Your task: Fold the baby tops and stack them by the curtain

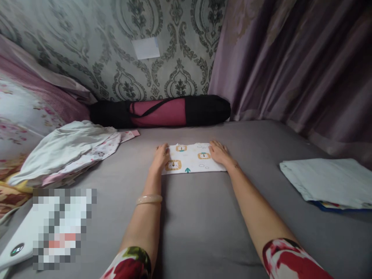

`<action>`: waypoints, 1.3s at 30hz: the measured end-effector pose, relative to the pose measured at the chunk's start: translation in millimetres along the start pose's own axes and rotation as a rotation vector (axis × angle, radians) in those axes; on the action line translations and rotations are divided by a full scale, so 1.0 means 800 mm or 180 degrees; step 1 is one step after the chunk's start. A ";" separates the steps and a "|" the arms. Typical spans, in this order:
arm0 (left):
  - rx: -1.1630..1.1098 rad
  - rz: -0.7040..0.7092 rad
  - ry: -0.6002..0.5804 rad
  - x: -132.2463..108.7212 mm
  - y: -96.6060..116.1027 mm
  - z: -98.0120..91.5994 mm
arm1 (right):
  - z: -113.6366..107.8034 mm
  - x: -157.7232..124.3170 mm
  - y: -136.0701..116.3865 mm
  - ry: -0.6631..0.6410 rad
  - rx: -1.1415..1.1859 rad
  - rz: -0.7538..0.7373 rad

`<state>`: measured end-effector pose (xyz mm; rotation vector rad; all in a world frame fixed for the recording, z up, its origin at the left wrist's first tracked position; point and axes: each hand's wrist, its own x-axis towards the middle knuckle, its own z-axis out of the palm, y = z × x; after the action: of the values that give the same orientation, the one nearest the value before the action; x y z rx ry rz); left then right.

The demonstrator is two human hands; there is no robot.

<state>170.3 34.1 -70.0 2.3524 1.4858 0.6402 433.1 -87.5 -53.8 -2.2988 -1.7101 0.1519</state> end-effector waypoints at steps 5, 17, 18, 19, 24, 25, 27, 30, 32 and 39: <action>0.0306 -0.0155 -0.0072 0.003 0.003 -0.001 | 0.002 0.013 0.015 -0.0019 -0.0037 -0.0128; 0.0491 -0.0296 -0.0003 0.001 0.015 -0.009 | -0.011 0.015 0.008 0.0213 0.0158 -0.0102; 0.0416 -0.0248 0.0014 0.002 0.013 -0.010 | -0.013 0.014 0.008 0.0210 0.0202 -0.0122; 0.0321 -0.0180 0.0017 0.001 0.012 -0.012 | -0.016 0.013 0.008 0.0206 0.0272 -0.0144; -0.0097 0.0008 0.0125 -0.004 0.012 -0.029 | -0.039 0.009 0.012 0.0179 0.0759 0.0008; -0.0104 0.0022 0.0206 -0.006 0.014 -0.035 | -0.046 0.009 0.013 0.0216 0.0852 0.0022; -0.0061 0.0062 0.0359 -0.008 0.020 -0.050 | -0.061 0.009 0.016 0.0355 0.1026 -0.0074; -0.0008 0.0277 0.0534 -0.011 0.035 -0.081 | -0.091 0.005 0.016 0.0625 0.1184 -0.0348; -0.0033 0.0555 0.0662 -0.013 0.048 -0.104 | -0.114 -0.003 0.014 0.0830 0.1247 -0.0499; 0.0059 0.1559 0.0787 -0.064 0.065 -0.155 | -0.152 -0.073 0.018 0.1175 0.1322 -0.0987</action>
<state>128.6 -34.0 49.4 2.7530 0.9906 1.0682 458.4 -165.7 54.2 -1.6288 -1.6306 0.0143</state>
